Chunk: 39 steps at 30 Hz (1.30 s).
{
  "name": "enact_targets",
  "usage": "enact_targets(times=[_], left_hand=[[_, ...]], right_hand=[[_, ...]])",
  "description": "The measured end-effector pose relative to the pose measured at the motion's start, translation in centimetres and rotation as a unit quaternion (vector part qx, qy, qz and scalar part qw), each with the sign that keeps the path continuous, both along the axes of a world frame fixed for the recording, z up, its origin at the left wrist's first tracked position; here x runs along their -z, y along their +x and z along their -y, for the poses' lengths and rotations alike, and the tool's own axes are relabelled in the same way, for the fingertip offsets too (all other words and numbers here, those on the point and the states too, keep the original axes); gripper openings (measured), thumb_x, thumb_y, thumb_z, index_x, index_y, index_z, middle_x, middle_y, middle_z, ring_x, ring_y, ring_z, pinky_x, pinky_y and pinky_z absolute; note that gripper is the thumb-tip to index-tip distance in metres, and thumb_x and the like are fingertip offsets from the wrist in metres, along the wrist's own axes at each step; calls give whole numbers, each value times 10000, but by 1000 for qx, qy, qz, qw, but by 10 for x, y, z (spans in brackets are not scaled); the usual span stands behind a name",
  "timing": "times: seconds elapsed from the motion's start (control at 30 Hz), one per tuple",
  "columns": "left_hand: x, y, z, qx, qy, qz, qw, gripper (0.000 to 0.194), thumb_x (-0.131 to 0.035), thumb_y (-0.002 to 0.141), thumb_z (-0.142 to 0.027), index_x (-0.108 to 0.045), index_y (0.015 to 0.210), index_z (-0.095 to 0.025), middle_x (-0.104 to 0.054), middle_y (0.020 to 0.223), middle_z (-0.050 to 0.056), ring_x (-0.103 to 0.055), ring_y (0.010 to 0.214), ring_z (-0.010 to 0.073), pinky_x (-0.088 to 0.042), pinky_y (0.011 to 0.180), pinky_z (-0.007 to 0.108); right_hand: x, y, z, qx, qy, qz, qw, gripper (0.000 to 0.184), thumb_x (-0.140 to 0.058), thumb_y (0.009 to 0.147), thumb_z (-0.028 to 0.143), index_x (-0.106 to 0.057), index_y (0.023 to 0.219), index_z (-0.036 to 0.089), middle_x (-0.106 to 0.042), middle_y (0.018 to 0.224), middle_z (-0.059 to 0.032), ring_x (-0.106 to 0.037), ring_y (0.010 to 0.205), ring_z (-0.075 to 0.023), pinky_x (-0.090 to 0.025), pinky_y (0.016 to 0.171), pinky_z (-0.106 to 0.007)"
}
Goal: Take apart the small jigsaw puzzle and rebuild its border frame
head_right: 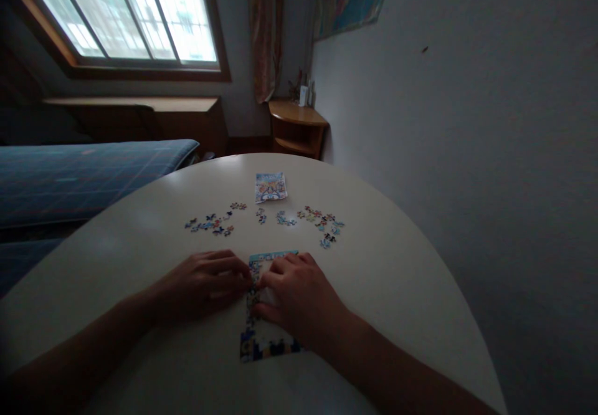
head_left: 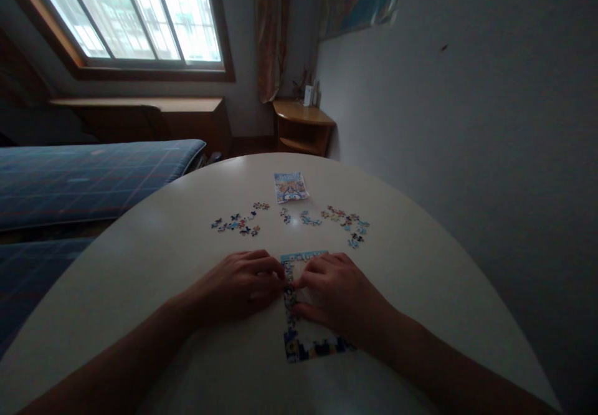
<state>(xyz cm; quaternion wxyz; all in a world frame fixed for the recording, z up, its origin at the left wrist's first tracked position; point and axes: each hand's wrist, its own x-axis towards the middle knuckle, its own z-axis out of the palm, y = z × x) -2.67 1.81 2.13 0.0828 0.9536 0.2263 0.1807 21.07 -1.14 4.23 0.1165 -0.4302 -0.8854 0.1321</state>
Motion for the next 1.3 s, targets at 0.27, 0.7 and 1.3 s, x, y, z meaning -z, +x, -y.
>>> enact_targets(times=[0.27, 0.7, 1.3], left_hand=[[1, 1, 0, 1, -49, 19, 999, 218, -606, 910, -166, -652, 1108, -246, -666, 1204, 26, -592, 1075, 185, -520, 914, 339], [4, 2, 0, -23, -73, 31, 997, 265, -657, 873, -230, -616, 1133, -255, -656, 1192, 32, -607, 1082, 203, -519, 929, 362], [6, 9, 2, -53, -85, 59, 993, 388, -689, 854, -262, -541, 1211, -238, -599, 1303, 74, -527, 1232, 238, -470, 1043, 418]], right_hand=[[-3, -1, 0, -5, 3, 13, 1000, 256, -778, 806, 407, -705, 968, 224, -707, 996, -60, -631, 992, -254, -416, 903, -421], [4, -3, 1, 5, 16, 5, 1000, 261, -741, 839, 390, -679, 1029, 222, -691, 1062, -60, -609, 1030, -266, -439, 914, -443], [-11, -6, 19, 25, -31, -16, 999, 402, -800, 735, 442, -613, 979, 182, -647, 1094, -92, -571, 1050, -294, -444, 910, -474]])
